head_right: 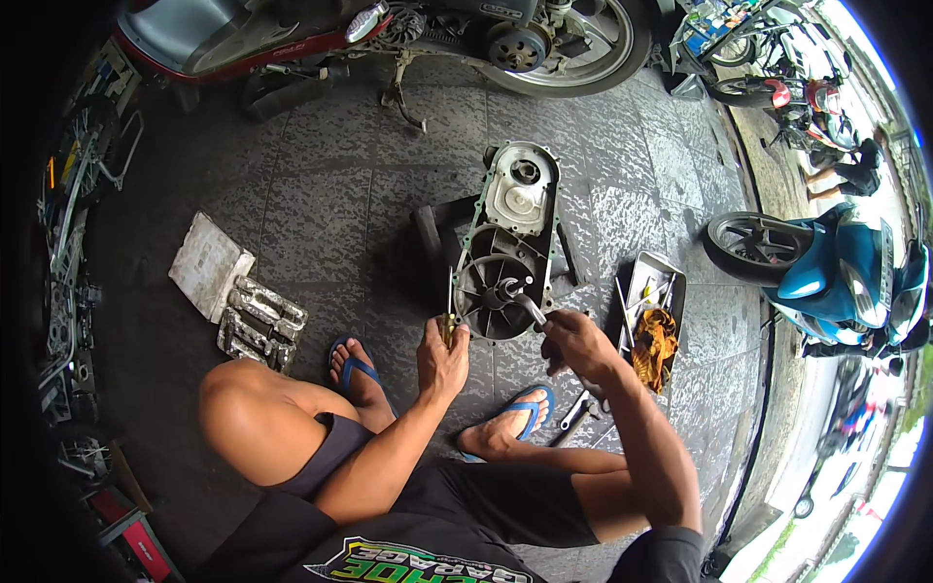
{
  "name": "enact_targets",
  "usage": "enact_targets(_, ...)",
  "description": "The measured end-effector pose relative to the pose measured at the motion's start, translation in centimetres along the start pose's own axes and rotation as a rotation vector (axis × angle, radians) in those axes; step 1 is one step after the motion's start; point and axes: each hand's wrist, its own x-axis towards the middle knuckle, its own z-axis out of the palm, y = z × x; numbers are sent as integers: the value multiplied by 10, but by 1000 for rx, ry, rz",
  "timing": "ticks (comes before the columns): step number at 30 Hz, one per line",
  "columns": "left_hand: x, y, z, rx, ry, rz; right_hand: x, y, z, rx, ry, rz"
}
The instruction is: The person cleans a motorcycle engine component with a cloth and then uses a screwdriver to tighten screws on the housing.
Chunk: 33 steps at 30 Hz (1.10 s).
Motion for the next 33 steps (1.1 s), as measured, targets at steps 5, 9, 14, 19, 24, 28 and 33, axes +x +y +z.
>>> enact_targets(5,13,-18,11,19,-12,-18,-7,-1,39,499,114,127)
enact_targets(9,14,-25,16,-15,20,-22,-4,3,78,842,181,129)
enact_targets(14,15,-26,23,-38,35,-78,8,-3,125,1136,304,36)
enact_targets(19,13,-17,16,34,-58,-121,-15,10,73,690,312,88)
enact_targets(24,15,-22,18,11,-14,-90,7,0,-17,-219,86,41)
enact_targets(28,17,-27,19,-20,-26,-60,31,-18,-48,-478,-43,7)
enact_targets(33,17,-29,19,-12,-26,-48,49,-11,-58,-586,-4,-140)
